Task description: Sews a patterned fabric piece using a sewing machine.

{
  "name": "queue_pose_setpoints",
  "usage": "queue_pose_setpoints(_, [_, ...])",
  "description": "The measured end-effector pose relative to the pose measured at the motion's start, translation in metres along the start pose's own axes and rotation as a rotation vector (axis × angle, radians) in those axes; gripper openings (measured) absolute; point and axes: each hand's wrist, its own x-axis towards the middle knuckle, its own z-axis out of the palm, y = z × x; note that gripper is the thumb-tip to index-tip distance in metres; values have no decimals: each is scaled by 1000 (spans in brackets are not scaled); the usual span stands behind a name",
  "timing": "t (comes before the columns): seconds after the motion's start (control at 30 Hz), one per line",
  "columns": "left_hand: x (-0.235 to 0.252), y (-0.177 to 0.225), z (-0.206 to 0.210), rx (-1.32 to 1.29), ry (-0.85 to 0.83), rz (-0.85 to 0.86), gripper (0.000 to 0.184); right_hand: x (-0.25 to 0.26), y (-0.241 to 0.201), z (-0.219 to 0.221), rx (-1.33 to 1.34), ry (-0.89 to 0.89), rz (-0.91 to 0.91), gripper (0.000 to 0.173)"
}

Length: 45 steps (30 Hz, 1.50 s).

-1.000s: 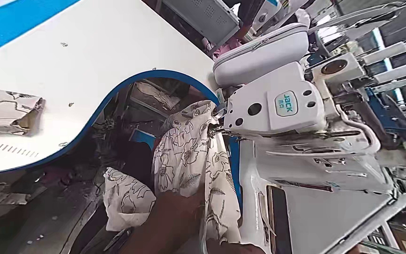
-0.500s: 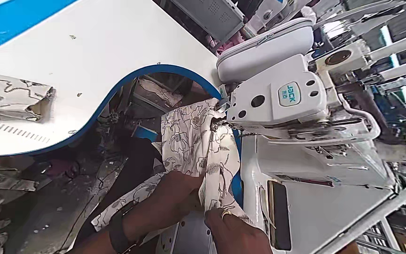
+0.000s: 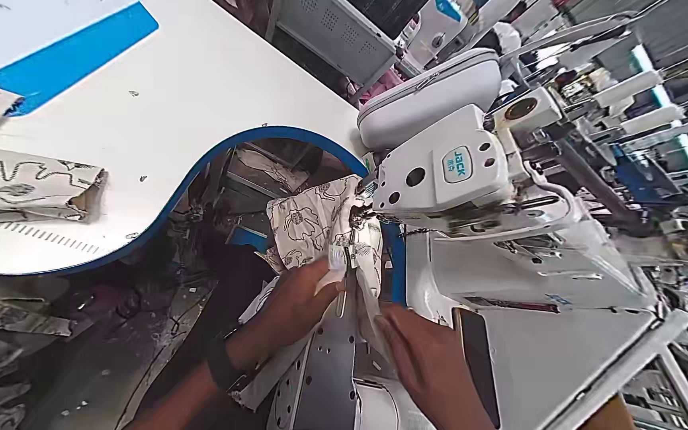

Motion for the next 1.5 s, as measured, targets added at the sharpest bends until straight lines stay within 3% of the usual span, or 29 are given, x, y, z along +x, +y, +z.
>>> queue_pose_setpoints(0.07, [8,18,-3,191,53,-25,55,-7,30,-20,8,71,56,37])
queue_pose_setpoints(0.2, [51,62,32,542,-361,-57,47,-13,53,-32,-80,183,137,35])
queue_pose_setpoints(0.27, [47,71,42,637,-388,-128,46,-22,56,-25,-88,224,186,33])
queue_pose_setpoints(0.33, [20,66,41,600,-263,-200,50,-41,57,-7,0,244,247,30])
queue_pose_setpoints(0.4, [-3,50,40,550,30,-152,61,-55,55,7,223,260,279,23])
queue_pose_setpoints(0.47, [-8,45,40,527,91,-128,68,-59,41,14,477,239,272,16])
queue_pose_setpoints(0.6, [-6,53,46,567,-17,-141,64,-53,-2,12,662,238,302,12])
queue_pose_setpoints(0.67, [-7,52,52,632,1,-102,60,-52,9,1,699,304,393,8])
queue_pose_setpoints(0.8, [38,71,61,792,-255,-165,40,-44,44,-15,827,386,480,14])
queue_pose_setpoints(0.83, [49,74,64,820,-280,-140,28,-40,45,-18,828,391,471,14])
queue_pose_setpoints(0.9, [50,81,66,831,-320,-143,22,-43,43,-17,771,409,476,13])
queue_pose_setpoints(0.93, [40,82,65,819,-298,-162,28,-48,43,-14,734,408,497,11])
queue_pose_setpoints(0.97, [25,79,64,822,-224,-170,45,-56,42,-8,720,399,529,9])
queue_pose_setpoints(1.03, [-12,54,62,833,141,-41,71,-73,36,12,751,341,620,7])
queue_pose_setpoints(1.07, [-27,42,60,798,289,17,75,-80,30,22,781,307,654,8])
queue_pose_setpoints(1.1, [-39,37,58,711,334,20,69,-86,22,28,814,282,664,8])
queue_pose_setpoints(1.17, [-52,35,54,507,251,-13,40,-84,-1,25,854,245,588,9])
queue_pose_setpoints(1.33, [-56,15,61,547,293,196,14,-63,-68,13,535,226,282,8])
queue_pose_setpoints(1.5, [-23,10,45,480,258,208,14,-44,-63,42,179,353,122,9])
